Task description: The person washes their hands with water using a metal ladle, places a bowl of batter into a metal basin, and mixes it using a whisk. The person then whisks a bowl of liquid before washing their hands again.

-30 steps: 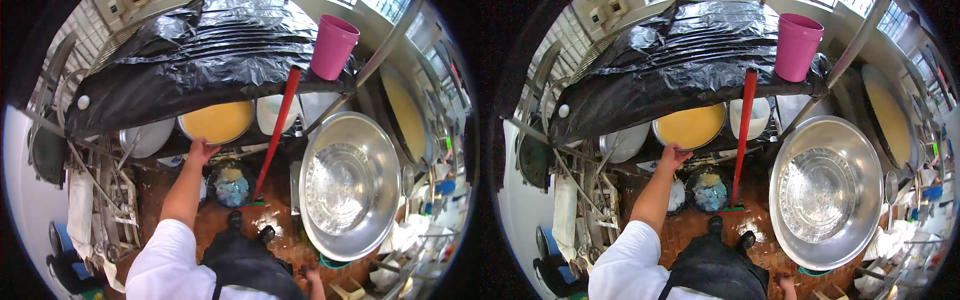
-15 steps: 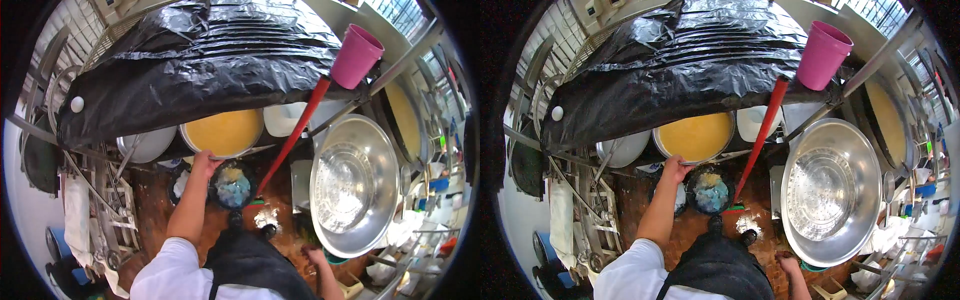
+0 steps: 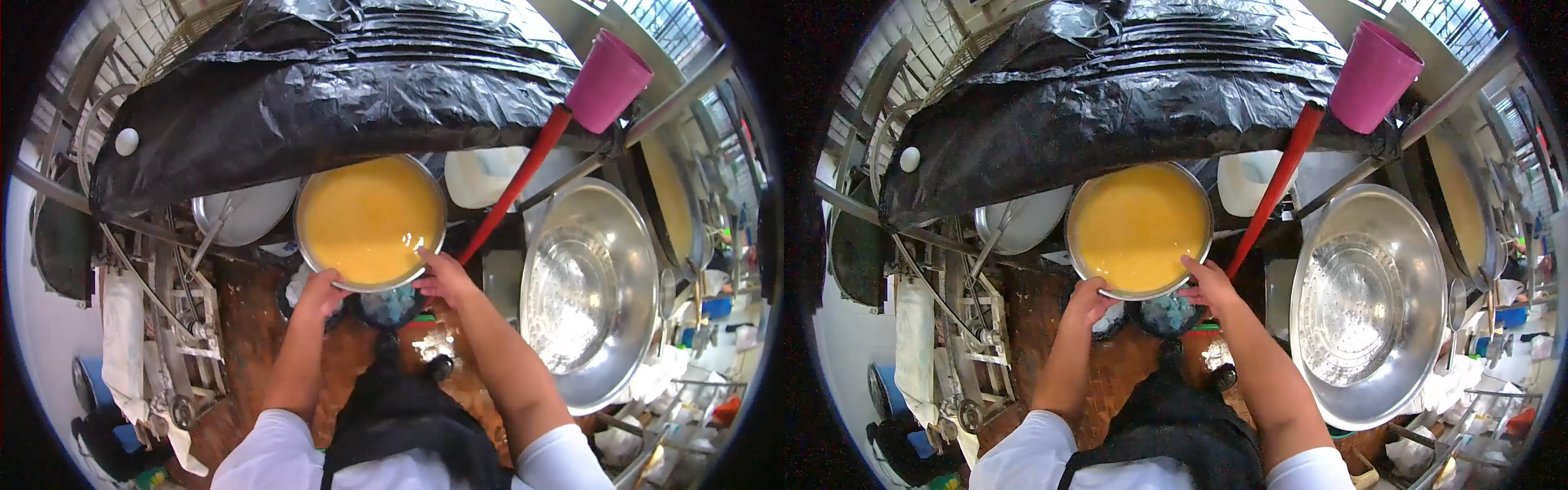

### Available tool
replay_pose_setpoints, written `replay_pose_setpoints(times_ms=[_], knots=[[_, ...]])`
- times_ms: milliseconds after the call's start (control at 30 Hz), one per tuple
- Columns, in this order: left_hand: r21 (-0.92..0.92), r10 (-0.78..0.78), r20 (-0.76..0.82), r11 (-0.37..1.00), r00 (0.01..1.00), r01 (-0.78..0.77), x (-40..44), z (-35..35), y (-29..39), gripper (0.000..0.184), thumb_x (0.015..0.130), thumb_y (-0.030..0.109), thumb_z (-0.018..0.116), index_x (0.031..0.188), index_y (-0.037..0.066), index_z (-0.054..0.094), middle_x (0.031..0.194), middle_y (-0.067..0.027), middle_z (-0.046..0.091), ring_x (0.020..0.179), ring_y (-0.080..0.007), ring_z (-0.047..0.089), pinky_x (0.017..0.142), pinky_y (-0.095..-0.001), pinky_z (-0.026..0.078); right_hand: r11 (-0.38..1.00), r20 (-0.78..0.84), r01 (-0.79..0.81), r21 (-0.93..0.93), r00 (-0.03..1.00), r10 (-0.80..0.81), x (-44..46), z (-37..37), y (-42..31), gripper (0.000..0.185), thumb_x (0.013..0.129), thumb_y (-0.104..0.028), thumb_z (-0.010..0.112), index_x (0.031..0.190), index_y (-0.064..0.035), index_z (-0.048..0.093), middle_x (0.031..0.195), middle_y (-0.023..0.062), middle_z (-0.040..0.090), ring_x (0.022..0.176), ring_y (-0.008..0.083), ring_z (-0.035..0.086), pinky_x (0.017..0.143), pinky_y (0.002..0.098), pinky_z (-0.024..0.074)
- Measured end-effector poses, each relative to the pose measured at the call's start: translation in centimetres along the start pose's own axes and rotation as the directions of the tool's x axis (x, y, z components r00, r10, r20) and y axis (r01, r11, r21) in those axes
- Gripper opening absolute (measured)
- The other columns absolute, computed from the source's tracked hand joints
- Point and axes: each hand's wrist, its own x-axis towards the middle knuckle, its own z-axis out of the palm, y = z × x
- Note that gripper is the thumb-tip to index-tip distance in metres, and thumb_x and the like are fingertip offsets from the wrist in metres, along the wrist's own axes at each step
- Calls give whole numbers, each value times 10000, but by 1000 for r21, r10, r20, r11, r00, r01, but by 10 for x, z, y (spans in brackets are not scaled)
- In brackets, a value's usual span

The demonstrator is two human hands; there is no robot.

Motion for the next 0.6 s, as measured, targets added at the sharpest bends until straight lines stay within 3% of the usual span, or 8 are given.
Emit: replay_pose_setpoints(times_ms=[33, 67, 167, 200, 433, 500, 600], knots=[[4, 10, 0, 1000, 1000, -10, -8, -1, 2, 548, 684, -41, 487, 1228, -46, 424, 1151, -180, 539, 1075, -360, 538, 829, -513, 502, 1000, 40, -30, -3, 999, 30, 5, 0, 4, 494, 857, -398, 602, 1207, -70, 482, 1033, 93, 609, 689, 146, 615, 582, 280, 492], [42, -12, 6, 999, 1000, 11, -15, -1, 5, 567, 684, -57, 480, 1245, -55, 402, 1167, -192, 526, 1078, -365, 540, 826, -513, 509, 1000, 76, 8, -5, 997, -7, 12, -1, 11, 376, 857, -273, 607, 1152, -62, 511, 946, 82, 626, 636, 129, 604, 543, 267, 495], [107, -22, -19, 994, 1000, 24, -22, -13, 0, 578, 682, -58, 481, 1252, -58, 388, 1190, -203, 508, 1065, -367, 548, 811, -508, 517, 995, 15, 21, -95, 1000, -20, 8, 5, 25, 355, 820, -140, 583, 1158, -54, 513, 926, 76, 612, 648, 152, 597, 534, 273, 494], [102, -14, 42, 995, 999, 9, -25, -14, -2, 593, 677, -53, 487, 1259, -59, 377, 1207, -206, 495, 1053, -362, 558, 798, -496, 522, 996, -24, 57, -63, 998, -59, 0, 8, 29, 319, 797, -65, 541, 1113, -19, 535, 887, 94, 618, 606, 149, 586, 486, 261, 500], [129, -70, -43, 989, 997, 75, -73, -25, -22, 631, 646, -58, 513, 1263, -50, 377, 1154, -186, 530, 1055, -346, 551, 843, -468, 507, 992, -88, 130, -3, 988, -129, -60, 6, 72, 308, 817, -48, 520, 1118, 15, 519, 909, 108, 626, 614, 145, 595, 491, 253, 505], [128, -87, 20, 988, 996, 84, -91, -24, -22, 633, 640, -61, 510, 1262, -51, 392, 1160, -182, 533, 1064, -347, 546, 886, -466, 485, 982, -46, 178, 56, 983, -176, -73, 1, 92, 284, 825, -60, 522, 1096, 25, 530, 850, 103, 634, 613, 151, 596, 488, 260, 502], [181, -96, 29, 979, 995, 89, -116, -11, -26, 628, 632, -60, 523, 1250, -56, 412, 1144, -174, 551, 1047, -336, 565, 894, -452, 484, 997, -103, 82, -16, 991, -83, -114, -7, 86, 297, 842, -79, 555, 1122, 18, 539, 948, 119, 638, 708, 163, 620, 542, 262, 519]])
